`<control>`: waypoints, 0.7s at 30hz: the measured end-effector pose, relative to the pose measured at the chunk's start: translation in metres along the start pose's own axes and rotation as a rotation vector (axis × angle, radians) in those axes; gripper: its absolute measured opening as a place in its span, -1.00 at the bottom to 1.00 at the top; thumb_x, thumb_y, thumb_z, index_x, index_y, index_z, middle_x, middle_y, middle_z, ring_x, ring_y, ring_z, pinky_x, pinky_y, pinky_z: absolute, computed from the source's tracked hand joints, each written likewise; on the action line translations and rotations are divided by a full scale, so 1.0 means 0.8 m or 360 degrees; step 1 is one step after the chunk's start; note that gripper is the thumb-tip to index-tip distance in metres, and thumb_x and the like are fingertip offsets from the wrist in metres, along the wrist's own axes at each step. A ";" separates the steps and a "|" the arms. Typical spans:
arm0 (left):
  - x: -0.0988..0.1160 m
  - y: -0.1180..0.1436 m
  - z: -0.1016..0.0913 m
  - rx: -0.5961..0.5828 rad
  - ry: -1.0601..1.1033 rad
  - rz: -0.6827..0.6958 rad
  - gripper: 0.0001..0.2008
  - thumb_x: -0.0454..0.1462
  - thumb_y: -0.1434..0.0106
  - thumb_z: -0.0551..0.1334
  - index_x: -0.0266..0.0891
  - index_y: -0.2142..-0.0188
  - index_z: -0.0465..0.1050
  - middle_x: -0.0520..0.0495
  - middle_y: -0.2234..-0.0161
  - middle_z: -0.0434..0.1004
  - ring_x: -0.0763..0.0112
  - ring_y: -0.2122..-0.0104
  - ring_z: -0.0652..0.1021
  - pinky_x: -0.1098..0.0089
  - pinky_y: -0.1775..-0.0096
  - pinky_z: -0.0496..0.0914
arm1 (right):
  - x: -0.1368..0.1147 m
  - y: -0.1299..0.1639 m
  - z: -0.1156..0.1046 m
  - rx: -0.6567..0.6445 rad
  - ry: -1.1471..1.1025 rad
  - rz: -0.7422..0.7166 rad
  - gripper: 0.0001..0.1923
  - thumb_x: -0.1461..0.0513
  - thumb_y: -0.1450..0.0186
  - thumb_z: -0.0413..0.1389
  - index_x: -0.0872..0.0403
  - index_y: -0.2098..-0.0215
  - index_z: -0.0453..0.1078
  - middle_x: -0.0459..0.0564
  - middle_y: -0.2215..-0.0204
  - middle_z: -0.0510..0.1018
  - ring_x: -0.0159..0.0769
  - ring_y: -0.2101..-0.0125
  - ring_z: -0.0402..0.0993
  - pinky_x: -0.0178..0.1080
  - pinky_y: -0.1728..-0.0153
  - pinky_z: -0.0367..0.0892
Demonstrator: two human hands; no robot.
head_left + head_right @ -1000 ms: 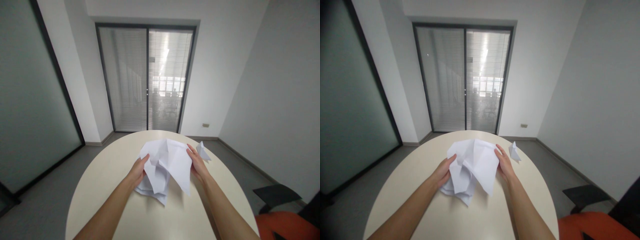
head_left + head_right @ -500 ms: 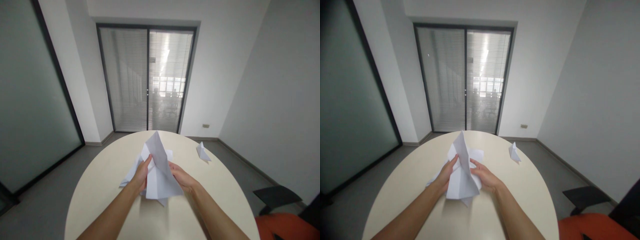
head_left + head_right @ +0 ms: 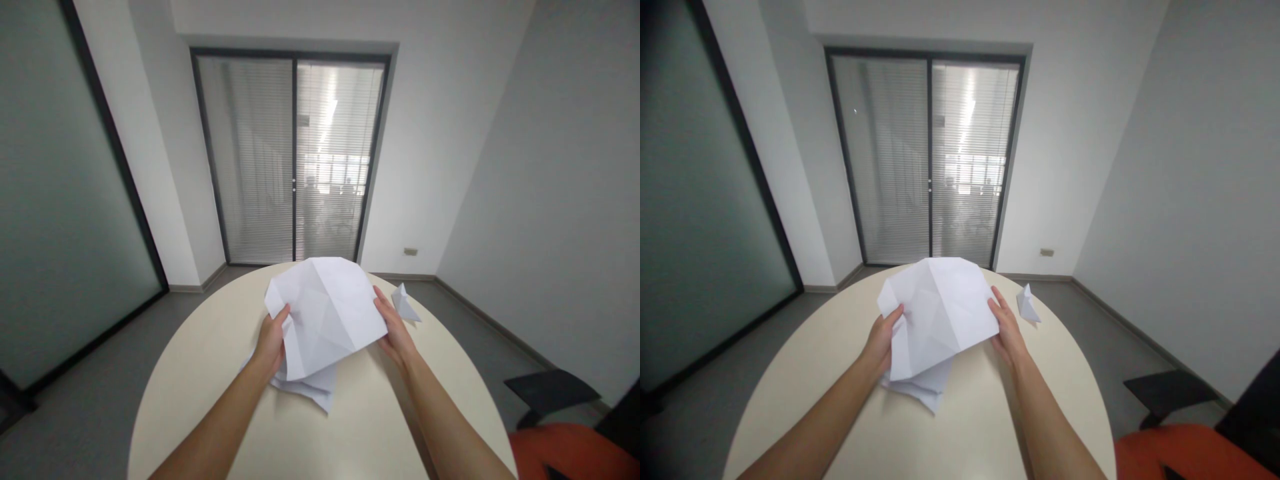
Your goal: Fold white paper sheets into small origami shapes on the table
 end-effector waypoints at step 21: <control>-0.005 0.012 -0.001 0.0602 -0.1437 0.1134 -0.11 -0.44 -0.15 0.21 -0.37 -0.37 -0.25 -0.43 -0.40 -0.23 0.03 -0.39 -0.09 0.03 -0.35 -0.08 | 0.079 -0.002 0.012 -0.0245 0.0820 0.0115 -0.55 0.17 -0.02 0.30 0.08 0.11 0.48 0.08 0.14 0.61 -0.43 0.51 0.42 -0.35 0.53 0.28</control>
Point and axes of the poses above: each hand's wrist, its own y-axis away from the middle knuckle, its own z-axis out of the palm, x = y × z, the point moved 1 cm from there along -y, towards the middle knuckle
